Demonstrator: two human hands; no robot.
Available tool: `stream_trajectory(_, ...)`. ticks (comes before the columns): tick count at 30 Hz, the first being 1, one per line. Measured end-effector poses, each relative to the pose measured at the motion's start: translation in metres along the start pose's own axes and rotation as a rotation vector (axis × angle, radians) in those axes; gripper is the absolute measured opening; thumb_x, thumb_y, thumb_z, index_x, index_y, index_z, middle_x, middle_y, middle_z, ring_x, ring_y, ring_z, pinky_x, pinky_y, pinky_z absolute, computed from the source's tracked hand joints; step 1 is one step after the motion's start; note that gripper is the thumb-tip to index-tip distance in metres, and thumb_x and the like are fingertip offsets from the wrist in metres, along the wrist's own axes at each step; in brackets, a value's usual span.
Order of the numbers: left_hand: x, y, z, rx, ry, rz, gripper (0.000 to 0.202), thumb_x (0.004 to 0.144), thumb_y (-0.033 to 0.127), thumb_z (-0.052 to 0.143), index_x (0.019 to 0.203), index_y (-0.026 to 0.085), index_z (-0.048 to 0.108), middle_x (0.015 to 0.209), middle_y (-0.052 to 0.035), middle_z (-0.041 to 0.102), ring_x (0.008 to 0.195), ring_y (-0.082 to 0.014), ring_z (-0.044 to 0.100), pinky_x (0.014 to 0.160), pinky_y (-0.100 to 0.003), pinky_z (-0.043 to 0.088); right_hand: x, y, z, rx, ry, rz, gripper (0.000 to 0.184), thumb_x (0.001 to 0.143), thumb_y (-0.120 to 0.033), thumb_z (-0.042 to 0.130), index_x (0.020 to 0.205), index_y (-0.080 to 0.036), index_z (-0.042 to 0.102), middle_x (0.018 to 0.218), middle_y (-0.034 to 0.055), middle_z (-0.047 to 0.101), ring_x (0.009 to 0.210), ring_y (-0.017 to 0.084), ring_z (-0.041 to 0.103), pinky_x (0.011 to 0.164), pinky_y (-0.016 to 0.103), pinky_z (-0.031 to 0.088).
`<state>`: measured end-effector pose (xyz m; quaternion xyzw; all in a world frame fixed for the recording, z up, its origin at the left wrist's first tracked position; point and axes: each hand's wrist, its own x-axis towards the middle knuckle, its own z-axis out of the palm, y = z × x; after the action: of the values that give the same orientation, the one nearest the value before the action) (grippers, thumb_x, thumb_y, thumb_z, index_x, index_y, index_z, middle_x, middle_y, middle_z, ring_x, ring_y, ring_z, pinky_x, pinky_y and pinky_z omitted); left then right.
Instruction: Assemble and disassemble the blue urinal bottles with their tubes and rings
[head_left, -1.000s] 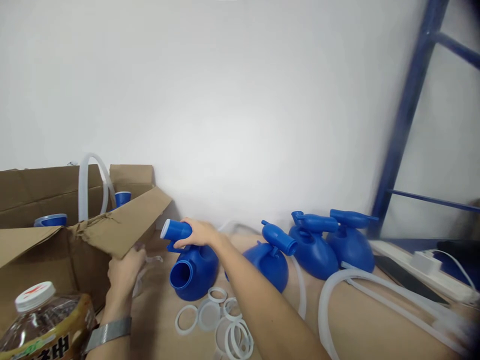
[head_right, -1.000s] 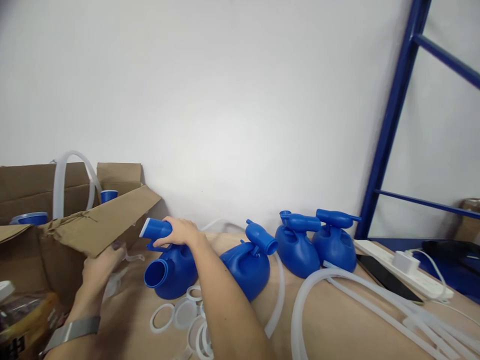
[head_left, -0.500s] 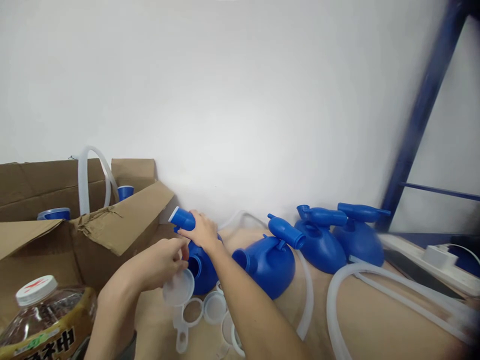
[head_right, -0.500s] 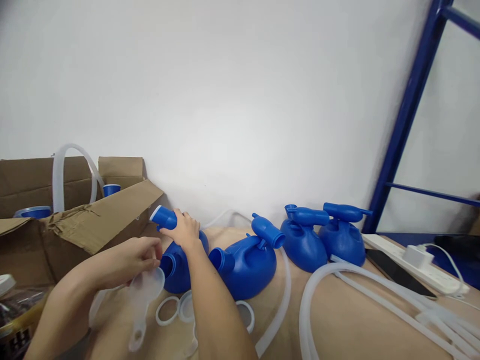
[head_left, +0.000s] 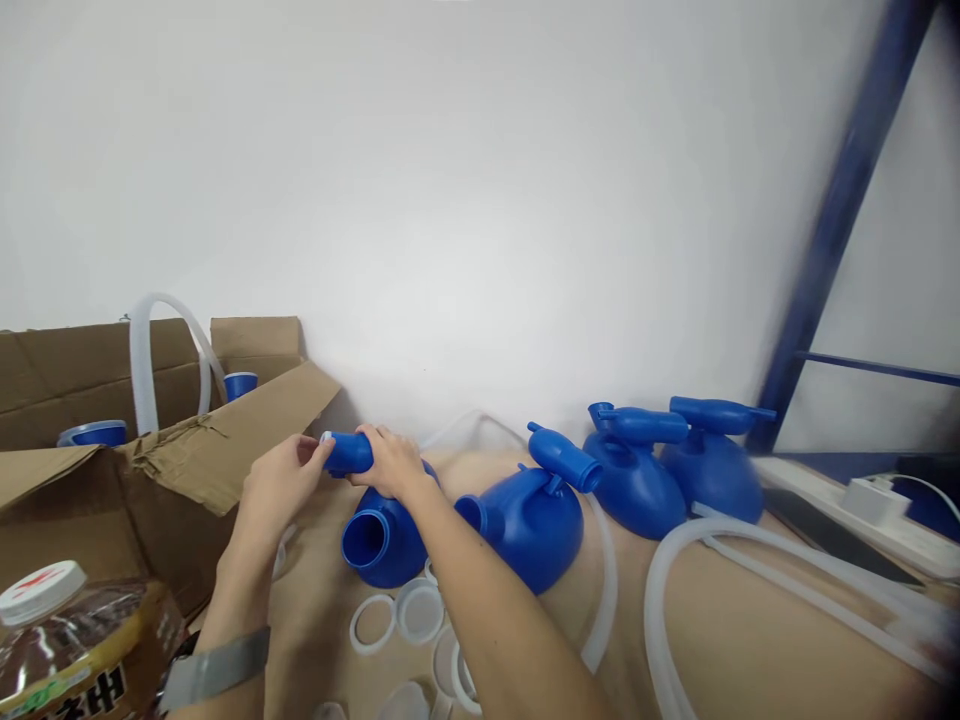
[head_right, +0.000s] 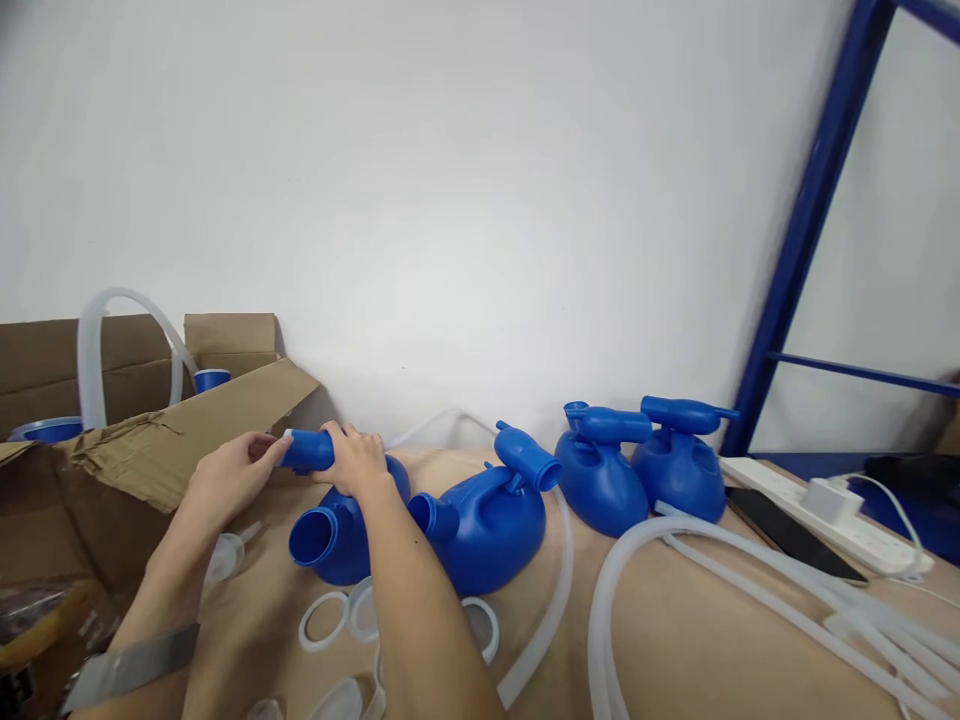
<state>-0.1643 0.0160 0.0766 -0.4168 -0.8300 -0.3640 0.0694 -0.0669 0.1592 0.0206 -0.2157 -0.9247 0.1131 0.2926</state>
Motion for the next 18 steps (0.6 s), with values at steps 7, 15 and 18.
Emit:
stream_trajectory(7, 0.001, -0.011, 0.014, -0.107, 0.024, 0.058, 0.051, 0.081, 0.070, 0.044, 0.072, 0.025, 0.064, 0.071, -0.0049, 0.072, 0.073, -0.0261, 0.065, 0.069, -0.033, 0.047, 0.000, 0.000, 0.000, -0.002, -0.008, -0.024, 0.069, 0.079, -0.042, 0.089, 0.136, -0.028, 0.052, 0.130, 0.0065, 0.069, 0.116, 0.031, 0.069, 0.097, 0.044, 0.048)
stream_trajectory(15, 0.004, -0.018, 0.013, -0.237, 0.016, 0.128, 0.042, 0.077, 0.064, 0.047, 0.059, 0.026, 0.044, 0.055, 0.0027, 0.048, 0.060, -0.0188, 0.048, 0.060, -0.029, 0.037, 0.000, 0.000, -0.006, -0.015, -0.072, -0.118, 0.069, 0.080, -0.043, 0.088, 0.138, -0.031, 0.050, 0.131, 0.0036, 0.068, 0.115, 0.028, 0.068, 0.101, 0.044, 0.045)
stream_trajectory(18, 0.000, -0.019, -0.009, -0.308, 0.049, 0.115, 0.042, 0.083, 0.064, 0.039, 0.066, 0.026, 0.044, 0.062, 0.0025, 0.046, 0.065, -0.0186, 0.046, 0.059, -0.029, 0.038, 0.002, 0.001, -0.005, -0.040, -0.079, -0.127, 0.067, 0.083, -0.043, 0.086, 0.138, -0.031, 0.051, 0.132, 0.0049, 0.067, 0.116, 0.029, 0.068, 0.102, 0.047, 0.044)
